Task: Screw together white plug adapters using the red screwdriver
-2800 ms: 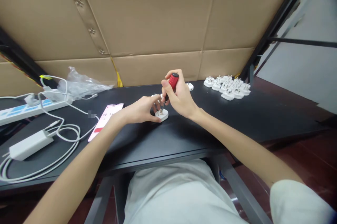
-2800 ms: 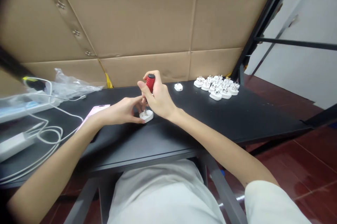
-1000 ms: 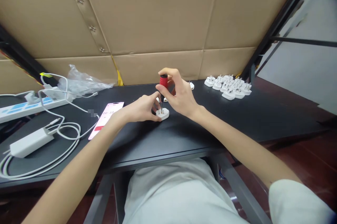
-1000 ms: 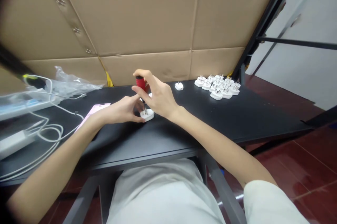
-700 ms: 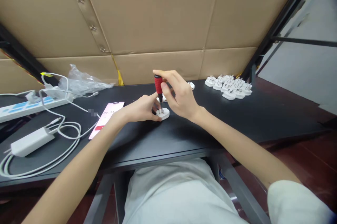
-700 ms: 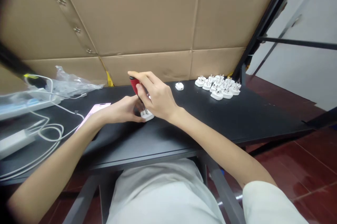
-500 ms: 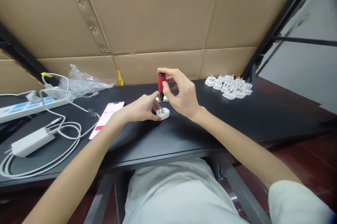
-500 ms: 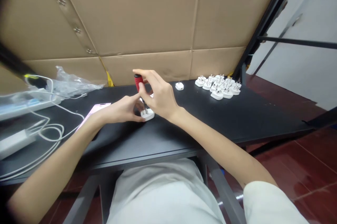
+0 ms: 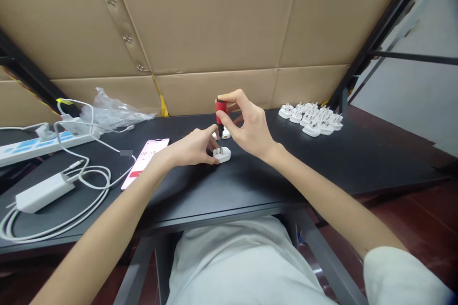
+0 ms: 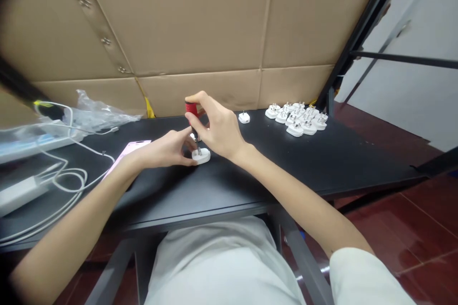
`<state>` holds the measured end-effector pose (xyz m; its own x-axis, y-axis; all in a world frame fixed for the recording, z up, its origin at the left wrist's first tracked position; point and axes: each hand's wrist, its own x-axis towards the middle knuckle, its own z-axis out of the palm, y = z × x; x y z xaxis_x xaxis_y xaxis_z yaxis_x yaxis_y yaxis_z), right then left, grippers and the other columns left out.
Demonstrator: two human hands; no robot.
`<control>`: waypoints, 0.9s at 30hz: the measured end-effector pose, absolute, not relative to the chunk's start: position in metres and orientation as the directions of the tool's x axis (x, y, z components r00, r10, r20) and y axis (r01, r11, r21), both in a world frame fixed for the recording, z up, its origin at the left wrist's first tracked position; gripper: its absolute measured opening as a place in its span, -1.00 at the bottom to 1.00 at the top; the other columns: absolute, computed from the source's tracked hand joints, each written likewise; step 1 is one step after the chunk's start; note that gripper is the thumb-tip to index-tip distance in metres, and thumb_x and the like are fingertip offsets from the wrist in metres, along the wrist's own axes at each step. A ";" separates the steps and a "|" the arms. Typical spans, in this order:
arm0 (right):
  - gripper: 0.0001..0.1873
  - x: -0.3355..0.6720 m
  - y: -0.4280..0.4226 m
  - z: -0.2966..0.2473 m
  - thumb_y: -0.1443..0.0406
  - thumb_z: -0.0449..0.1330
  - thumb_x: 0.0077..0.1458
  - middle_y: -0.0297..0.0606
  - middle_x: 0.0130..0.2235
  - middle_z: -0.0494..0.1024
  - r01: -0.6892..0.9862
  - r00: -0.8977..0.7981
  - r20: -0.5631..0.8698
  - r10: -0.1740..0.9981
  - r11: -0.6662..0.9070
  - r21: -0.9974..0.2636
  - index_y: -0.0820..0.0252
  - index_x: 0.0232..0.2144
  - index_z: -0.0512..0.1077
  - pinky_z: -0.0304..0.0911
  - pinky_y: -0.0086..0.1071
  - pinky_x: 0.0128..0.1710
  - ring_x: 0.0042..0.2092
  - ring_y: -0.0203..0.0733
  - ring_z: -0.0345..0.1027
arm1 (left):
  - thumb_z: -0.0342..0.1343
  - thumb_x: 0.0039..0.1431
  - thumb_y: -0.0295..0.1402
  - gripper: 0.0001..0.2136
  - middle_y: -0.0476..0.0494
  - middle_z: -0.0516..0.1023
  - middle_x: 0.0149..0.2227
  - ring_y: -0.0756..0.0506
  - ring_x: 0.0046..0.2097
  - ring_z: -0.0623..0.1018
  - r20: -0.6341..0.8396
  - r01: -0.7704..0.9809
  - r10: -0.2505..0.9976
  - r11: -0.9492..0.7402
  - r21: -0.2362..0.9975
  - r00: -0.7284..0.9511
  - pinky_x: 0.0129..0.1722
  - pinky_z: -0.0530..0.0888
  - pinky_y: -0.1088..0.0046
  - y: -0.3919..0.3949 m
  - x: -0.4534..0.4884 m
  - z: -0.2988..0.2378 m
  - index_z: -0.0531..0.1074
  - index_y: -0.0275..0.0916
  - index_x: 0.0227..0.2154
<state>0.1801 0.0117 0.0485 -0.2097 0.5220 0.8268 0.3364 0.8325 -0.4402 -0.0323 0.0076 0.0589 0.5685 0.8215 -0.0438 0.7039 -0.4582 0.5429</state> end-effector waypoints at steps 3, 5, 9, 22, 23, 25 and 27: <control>-0.64 0.185 0.012 0.054 0.22 0.18 0.37 -0.13 0.15 0.66 0.297 -0.296 0.790 0.537 0.838 -0.458 0.06 0.17 0.40 0.62 -0.30 -0.27 0.07 -0.05 0.68 | 0.40 0.00 -0.16 -0.38 -0.14 0.79 -0.07 -0.34 -0.02 0.77 -0.039 0.704 0.822 -0.462 0.540 0.569 -0.03 0.60 0.21 0.008 -0.032 0.059 0.35 -0.12 0.12; -0.61 0.187 0.012 0.056 0.24 0.17 0.33 -0.12 0.19 0.66 0.262 -0.314 0.776 0.546 0.836 -0.482 0.06 0.18 0.39 0.65 -0.26 -0.24 0.10 -0.01 0.68 | 0.40 0.00 -0.15 -0.38 -0.14 0.79 -0.06 -0.35 -0.02 0.78 -0.037 0.709 0.827 -0.456 0.537 0.561 -0.03 0.61 0.21 0.007 -0.032 0.059 0.32 -0.11 0.12; -0.64 0.189 0.014 0.059 0.22 0.20 0.32 -0.15 0.15 0.69 0.204 -0.324 0.747 0.581 0.813 -0.545 0.05 0.14 0.37 0.64 -0.25 -0.24 0.08 -0.02 0.69 | 0.39 0.00 -0.15 -0.40 -0.13 0.79 -0.06 -0.36 0.00 0.77 -0.042 0.736 0.845 -0.439 0.515 0.533 -0.05 0.60 0.20 0.004 -0.030 0.060 0.29 -0.09 0.09; -0.84 0.194 0.007 0.068 0.16 0.27 0.40 -0.27 -0.13 0.56 0.458 -0.328 0.733 0.596 0.779 -0.429 0.03 -0.06 0.42 0.52 -0.21 -0.12 -0.21 -0.13 0.51 | 0.37 -0.02 -0.26 -0.29 -0.12 0.80 -0.05 -0.35 -0.02 0.76 -0.027 0.752 0.856 -0.438 0.493 0.516 -0.04 0.56 0.20 0.001 -0.026 0.059 0.29 -0.07 0.23; -0.84 0.193 0.007 0.069 0.14 0.27 0.42 -0.30 -0.18 0.54 0.503 -0.310 0.738 0.599 0.762 -0.407 0.03 -0.11 0.40 0.49 -0.24 -0.15 -0.25 -0.14 0.47 | 0.38 -0.02 -0.27 -0.31 -0.12 0.80 -0.05 -0.35 -0.02 0.76 -0.027 0.753 0.857 -0.437 0.492 0.515 -0.04 0.56 0.20 0.001 -0.025 0.059 0.30 -0.07 0.20; -0.79 0.191 0.007 0.070 0.11 0.23 0.47 -0.33 -0.26 0.50 0.601 -0.292 0.746 0.599 0.721 -0.344 0.04 -0.21 0.36 0.40 -0.28 -0.20 -0.31 -0.16 0.38 | 0.38 -0.03 -0.26 -0.37 -0.11 0.81 -0.05 -0.35 -0.02 0.76 -0.028 0.756 0.859 -0.433 0.491 0.511 -0.04 0.55 0.20 0.002 -0.025 0.059 0.32 -0.06 0.14; -0.71 0.189 0.008 0.073 0.07 0.18 0.51 -0.33 -0.30 0.47 0.681 -0.313 0.733 0.604 0.681 -0.269 0.05 -0.26 0.34 0.31 -0.30 -0.24 -0.35 -0.17 0.32 | 0.38 -0.03 -0.26 -0.42 -0.10 0.81 -0.06 -0.36 -0.01 0.76 -0.029 0.759 0.861 -0.430 0.488 0.507 -0.03 0.55 0.20 0.003 -0.026 0.059 0.33 -0.06 0.07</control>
<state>0.1894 0.0078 0.0730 -0.3133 0.6037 0.7331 0.6813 0.6807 -0.2694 -0.0259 0.0025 0.0586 0.5071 0.8614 -0.0291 0.7591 -0.4303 0.4885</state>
